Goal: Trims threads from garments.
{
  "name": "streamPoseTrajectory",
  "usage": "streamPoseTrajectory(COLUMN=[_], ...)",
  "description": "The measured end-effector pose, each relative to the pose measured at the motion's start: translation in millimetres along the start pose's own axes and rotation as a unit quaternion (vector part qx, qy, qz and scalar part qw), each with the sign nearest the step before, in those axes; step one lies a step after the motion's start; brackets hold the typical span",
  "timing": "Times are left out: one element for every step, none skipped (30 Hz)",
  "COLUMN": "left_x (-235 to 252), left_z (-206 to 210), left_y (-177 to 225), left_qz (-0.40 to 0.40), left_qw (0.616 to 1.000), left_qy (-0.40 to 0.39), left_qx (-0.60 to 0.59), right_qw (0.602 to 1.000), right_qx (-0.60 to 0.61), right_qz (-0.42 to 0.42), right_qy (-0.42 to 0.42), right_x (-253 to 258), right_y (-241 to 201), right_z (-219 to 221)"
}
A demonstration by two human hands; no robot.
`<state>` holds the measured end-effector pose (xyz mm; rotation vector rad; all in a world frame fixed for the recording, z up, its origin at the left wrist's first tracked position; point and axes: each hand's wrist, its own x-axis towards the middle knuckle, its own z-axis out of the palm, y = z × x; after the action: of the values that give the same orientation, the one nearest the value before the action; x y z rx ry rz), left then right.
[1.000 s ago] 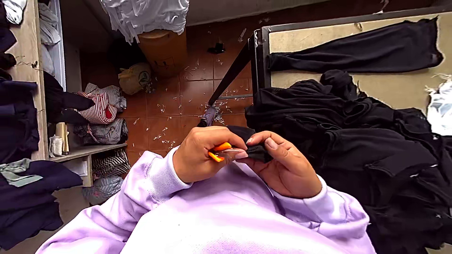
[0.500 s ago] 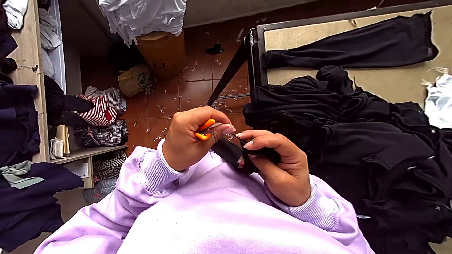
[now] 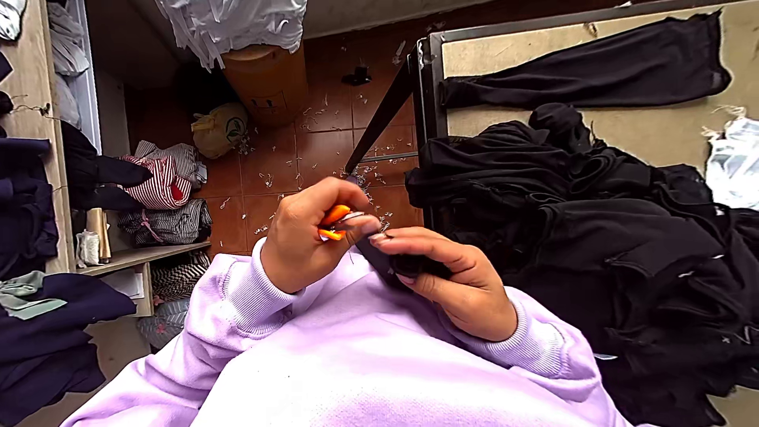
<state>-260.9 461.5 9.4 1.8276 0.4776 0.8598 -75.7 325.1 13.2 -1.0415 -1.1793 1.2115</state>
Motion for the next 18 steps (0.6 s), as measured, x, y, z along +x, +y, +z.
streamPoseTrajectory(left_x=[-0.8,-1.6,-1.8,-1.5,-1.1,-0.6,0.3,1.6,3.5,5.6,7.3,8.7,9.9,10.9,11.5,11.8,11.6,11.0], left_z=[-4.5,-8.9,-12.7,-14.7,-14.8,-13.3,-10.8,-8.2,-5.7,-3.5,-1.5,0.1,1.4,2.5,3.3,4.1,5.0,5.9], left_y=[1.3,3.0,4.5,4.6,4.0,2.9,1.9,1.0,0.4,0.0,-0.6,-1.5,-2.4,-3.7,-5.1,-6.8,-9.3,-13.1], left_qz=[-0.033,-0.058,-0.068,-0.062,-0.048,-0.035,-0.025,-0.019,-0.015,-0.013,-0.012,-0.01,-0.006,-0.003,-0.001,-0.001,-0.002,-0.003], left_qw=[0.998,0.994,0.989,0.984,0.98,0.978,0.977,0.976,0.977,0.977,0.977,0.977,0.977,0.978,0.978,0.979,0.981,0.984], left_qy=[-0.045,-0.088,-0.127,-0.159,-0.181,-0.195,-0.201,-0.205,-0.206,-0.206,-0.206,-0.206,-0.205,-0.204,-0.203,-0.2,-0.192,-0.177], left_qx=[0.002,0.015,0.032,0.047,0.061,0.067,0.068,0.064,0.058,0.056,0.056,0.057,0.057,0.053,0.048,0.041,0.029,0.006], right_qw=[1.0,1.0,1.0,1.0,1.0,1.0,1.0,1.0,1.0,1.0,0.999,0.999,0.999,0.999,0.998,0.998,0.997,0.997], right_qx=[0.008,0.013,0.016,0.016,0.017,0.018,0.019,0.023,0.026,0.028,0.032,0.036,0.043,0.052,0.06,0.066,0.068,0.069], right_qz=[-0.003,-0.003,-0.003,-0.002,-0.002,-0.003,-0.003,-0.002,-0.001,0.0,0.0,0.001,0.003,0.006,0.01,0.014,0.018,0.022], right_qy=[0.009,0.016,0.021,0.023,0.022,0.022,0.019,0.015,0.011,0.009,0.009,0.01,0.011,0.012,0.013,0.013,0.014,0.02], right_x=[0.7,1.1,1.8,2.6,3.2,3.7,4.4,5.1,5.7,6.2,6.2,6.1,6.2,6.5,6.9,7.5,8.3,9.1], right_y=[0.9,1.6,2.0,1.9,1.6,1.5,1.2,0.8,0.6,0.6,0.8,1.1,1.3,1.0,1.0,1.1,1.6,2.4], right_z=[-1.2,-2.4,-3.5,-4.4,-4.8,-4.9,-5.1,-5.2,-5.7,-5.9,-6.1,-6.4,-6.7,-7.0,-7.0,-7.3,-7.7,-7.6])
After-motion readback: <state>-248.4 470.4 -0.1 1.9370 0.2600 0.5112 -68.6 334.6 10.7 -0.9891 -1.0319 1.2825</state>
